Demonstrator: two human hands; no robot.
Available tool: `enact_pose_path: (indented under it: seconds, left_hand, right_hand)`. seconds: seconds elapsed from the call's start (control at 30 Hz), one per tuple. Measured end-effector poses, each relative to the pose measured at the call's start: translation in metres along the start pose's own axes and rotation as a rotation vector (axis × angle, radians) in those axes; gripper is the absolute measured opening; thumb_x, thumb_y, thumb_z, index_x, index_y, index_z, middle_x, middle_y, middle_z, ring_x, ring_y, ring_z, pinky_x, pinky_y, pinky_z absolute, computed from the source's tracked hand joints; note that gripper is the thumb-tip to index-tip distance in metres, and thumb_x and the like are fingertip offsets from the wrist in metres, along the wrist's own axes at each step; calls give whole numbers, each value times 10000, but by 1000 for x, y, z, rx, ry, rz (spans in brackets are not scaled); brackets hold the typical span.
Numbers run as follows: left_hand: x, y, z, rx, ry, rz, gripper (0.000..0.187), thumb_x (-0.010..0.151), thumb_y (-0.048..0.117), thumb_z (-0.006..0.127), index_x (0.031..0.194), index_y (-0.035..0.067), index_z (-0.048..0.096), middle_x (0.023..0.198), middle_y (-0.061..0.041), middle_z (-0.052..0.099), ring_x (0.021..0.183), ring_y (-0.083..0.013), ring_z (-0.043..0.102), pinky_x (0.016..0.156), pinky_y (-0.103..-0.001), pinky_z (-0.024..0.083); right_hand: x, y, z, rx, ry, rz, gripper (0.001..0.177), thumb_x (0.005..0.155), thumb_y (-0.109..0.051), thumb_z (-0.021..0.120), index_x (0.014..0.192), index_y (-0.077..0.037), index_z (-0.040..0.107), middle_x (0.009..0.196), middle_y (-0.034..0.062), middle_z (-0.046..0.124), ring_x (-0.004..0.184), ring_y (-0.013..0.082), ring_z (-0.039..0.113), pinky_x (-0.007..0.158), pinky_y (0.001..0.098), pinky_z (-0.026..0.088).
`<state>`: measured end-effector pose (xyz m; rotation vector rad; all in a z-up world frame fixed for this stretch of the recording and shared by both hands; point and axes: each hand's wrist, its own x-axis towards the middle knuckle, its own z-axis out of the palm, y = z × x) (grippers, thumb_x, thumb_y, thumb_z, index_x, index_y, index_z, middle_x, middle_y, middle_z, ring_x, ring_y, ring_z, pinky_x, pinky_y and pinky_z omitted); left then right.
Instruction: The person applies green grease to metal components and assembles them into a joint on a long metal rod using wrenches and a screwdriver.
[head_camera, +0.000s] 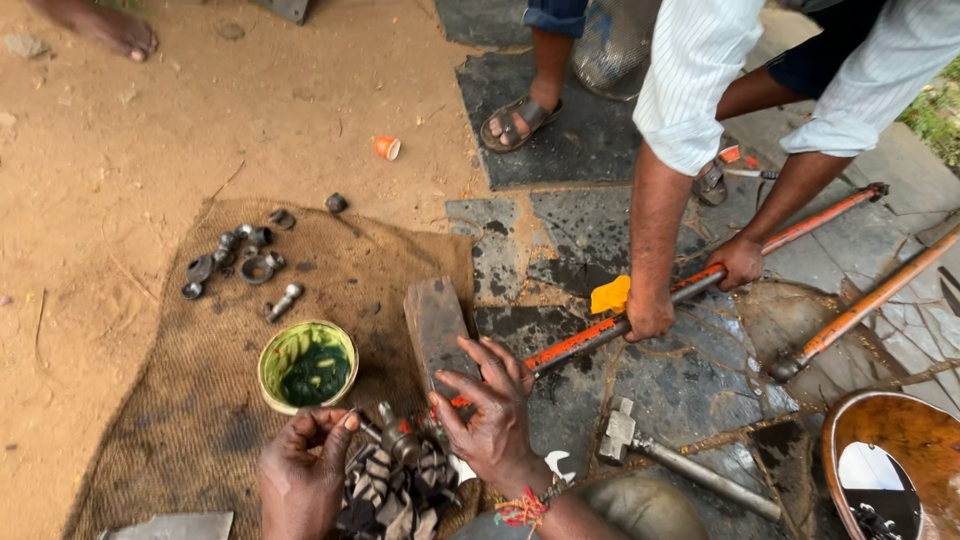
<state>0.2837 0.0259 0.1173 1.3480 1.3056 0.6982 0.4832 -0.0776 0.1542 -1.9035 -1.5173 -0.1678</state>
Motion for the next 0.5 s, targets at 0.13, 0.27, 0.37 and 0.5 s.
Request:
enact_pose_path:
  seconds: [0.13,0.27,0.37,0.5]
  left_hand:
    - [3,0,-2,-13,-27,37,145,884,133,774,945,3,764,799,-97,759,741,-153,658,676,-316,549]
    - [4,-1,-2,-36,-23,85,126,890,118,749,953,9,747,817,-68,749,770,-135,666,684,-294,546]
    - [8,-5,-4,-189,-51,239,143,897,137,715,1012,51,722,920,-16,748,870,-95,698,772,-249,572]
    - [4,-6,-14,-114,-2,258,110,930,142,750,965,40,725,843,-34,732,748,-98,632,693,-256,530]
  right_hand:
    - [3,0,5,38,-1,38,233,852,-252,805,1042,-117,795,1388,130,592,1327,327,459,1104,537,282]
    - [-2,-3,2,225,-37,307,217,886,-193,757,1078,-97,790,1005,70,702,877,217,645,780,414,505]
    - [-25,-6,-2,350,-103,356,248,917,-110,712,1151,-72,785,770,50,686,604,156,632,555,321,535]
    - [-59,-24,-7,230,-171,104,230,896,-86,700,1111,-53,772,763,65,716,537,125,611,485,313,513]
